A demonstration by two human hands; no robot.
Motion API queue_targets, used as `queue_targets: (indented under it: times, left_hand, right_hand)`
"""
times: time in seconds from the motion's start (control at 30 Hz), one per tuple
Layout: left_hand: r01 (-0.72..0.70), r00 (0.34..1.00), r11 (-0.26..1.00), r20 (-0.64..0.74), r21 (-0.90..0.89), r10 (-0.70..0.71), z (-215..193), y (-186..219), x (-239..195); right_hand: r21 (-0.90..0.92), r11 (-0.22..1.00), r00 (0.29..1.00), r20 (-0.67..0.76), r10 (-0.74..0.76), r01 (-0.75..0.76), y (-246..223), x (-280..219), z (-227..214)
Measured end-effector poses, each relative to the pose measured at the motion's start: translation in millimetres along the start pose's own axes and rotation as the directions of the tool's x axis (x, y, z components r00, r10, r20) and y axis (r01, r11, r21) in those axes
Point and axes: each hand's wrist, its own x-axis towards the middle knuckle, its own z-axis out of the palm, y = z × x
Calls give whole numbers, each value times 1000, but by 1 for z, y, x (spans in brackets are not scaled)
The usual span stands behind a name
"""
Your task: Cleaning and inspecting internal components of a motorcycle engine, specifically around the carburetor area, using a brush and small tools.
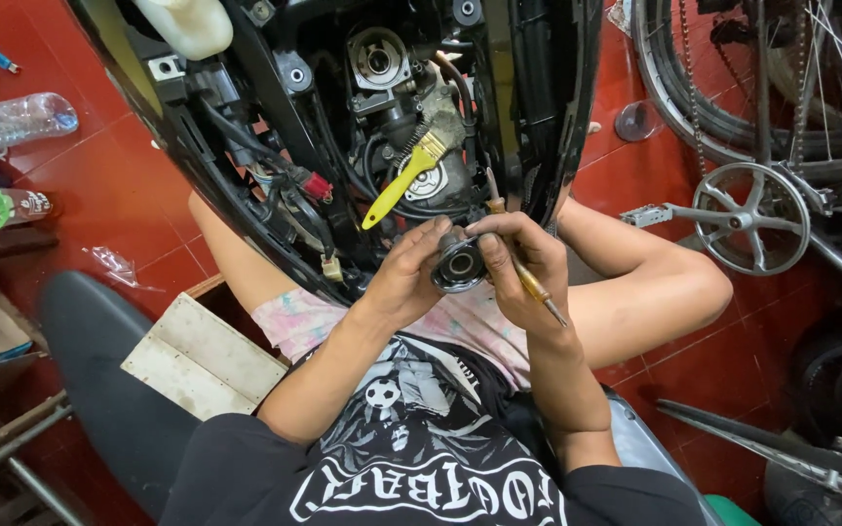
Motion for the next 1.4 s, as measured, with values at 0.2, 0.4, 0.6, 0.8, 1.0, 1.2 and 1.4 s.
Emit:
queue_targets:
  times: [0.2, 0.4, 0.6, 0.8, 1.0, 1.2, 1.4]
  left_hand:
    - [1, 999, 1000, 47, -22, 0, -10, -4, 2]
    - [-39, 999, 999, -25, 1, 39, -19, -10, 6]
    - [-176, 980, 976, -71, 125, 186, -9, 10, 24]
    - [-303, 937, 948, -149, 101, 316, -1, 32, 34]
    - [-408, 866, 908, -274, 95, 418, 14, 39, 30]
    - [-420, 801, 906, -493, -58, 340, 13, 41, 33]
    - [-379, 870, 921, -377, -94, 319, 13, 34, 27]
  right_hand:
    - [-1, 999, 999, 22, -42, 42, -1, 0, 1]
    - [-14, 997, 994, 73, -81, 82, 4, 2, -1]
    - [-226, 935, 946, 240, -219, 274, -15, 28, -25]
    - [-378, 882, 923, 357, -141, 281, -14, 47, -62]
    - [-553, 805, 838, 527, 139, 214, -18, 67, -52]
    - [-476, 860, 770, 614, 172, 187, -36, 96, -21]
    - [-534, 843, 781, 499, 375, -64, -19, 76, -31]
